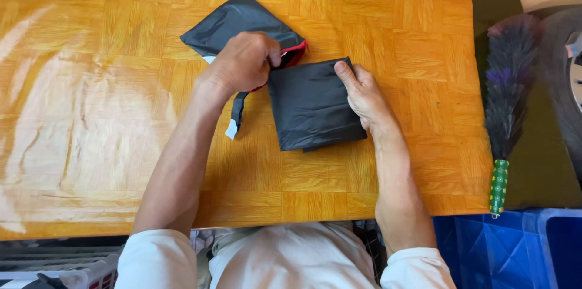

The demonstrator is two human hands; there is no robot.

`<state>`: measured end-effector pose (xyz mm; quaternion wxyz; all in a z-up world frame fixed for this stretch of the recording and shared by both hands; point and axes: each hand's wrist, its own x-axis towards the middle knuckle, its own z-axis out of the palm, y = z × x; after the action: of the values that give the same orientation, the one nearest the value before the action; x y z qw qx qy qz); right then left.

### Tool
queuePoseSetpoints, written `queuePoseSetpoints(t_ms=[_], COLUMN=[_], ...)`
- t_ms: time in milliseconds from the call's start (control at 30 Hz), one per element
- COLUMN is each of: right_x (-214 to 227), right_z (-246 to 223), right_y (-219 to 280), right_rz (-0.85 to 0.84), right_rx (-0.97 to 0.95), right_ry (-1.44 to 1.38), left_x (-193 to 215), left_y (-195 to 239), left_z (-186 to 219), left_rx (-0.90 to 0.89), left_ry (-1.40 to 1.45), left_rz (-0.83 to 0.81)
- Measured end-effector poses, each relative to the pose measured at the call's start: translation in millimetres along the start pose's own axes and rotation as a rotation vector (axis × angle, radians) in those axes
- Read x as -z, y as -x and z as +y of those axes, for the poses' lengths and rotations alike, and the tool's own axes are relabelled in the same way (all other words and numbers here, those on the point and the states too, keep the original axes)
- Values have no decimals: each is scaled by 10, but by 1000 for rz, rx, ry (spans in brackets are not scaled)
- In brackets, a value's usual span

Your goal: The person folds a long black fabric item on a wooden table, then places it into a black zippered pouch labeled VISION. The person smooths the fabric, folds it multiple times, and zips the pouch closed.

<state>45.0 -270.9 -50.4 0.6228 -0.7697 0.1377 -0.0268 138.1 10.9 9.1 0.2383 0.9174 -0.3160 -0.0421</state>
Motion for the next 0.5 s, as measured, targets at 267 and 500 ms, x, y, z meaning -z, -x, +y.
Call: queuePoseSetpoints(t_ms=[267, 500], right_x=[6, 184], right_z=[-535, -1149], right_y=[311, 550], right_rz=[67, 153], right_rx=[227, 332], right_ry=[236, 604], left_x=[-42, -121], left_y=[-34, -89], left_z=[152, 72], left_rx=[-84, -125], left_ry=[-46, 118], left_rz=[49, 254])
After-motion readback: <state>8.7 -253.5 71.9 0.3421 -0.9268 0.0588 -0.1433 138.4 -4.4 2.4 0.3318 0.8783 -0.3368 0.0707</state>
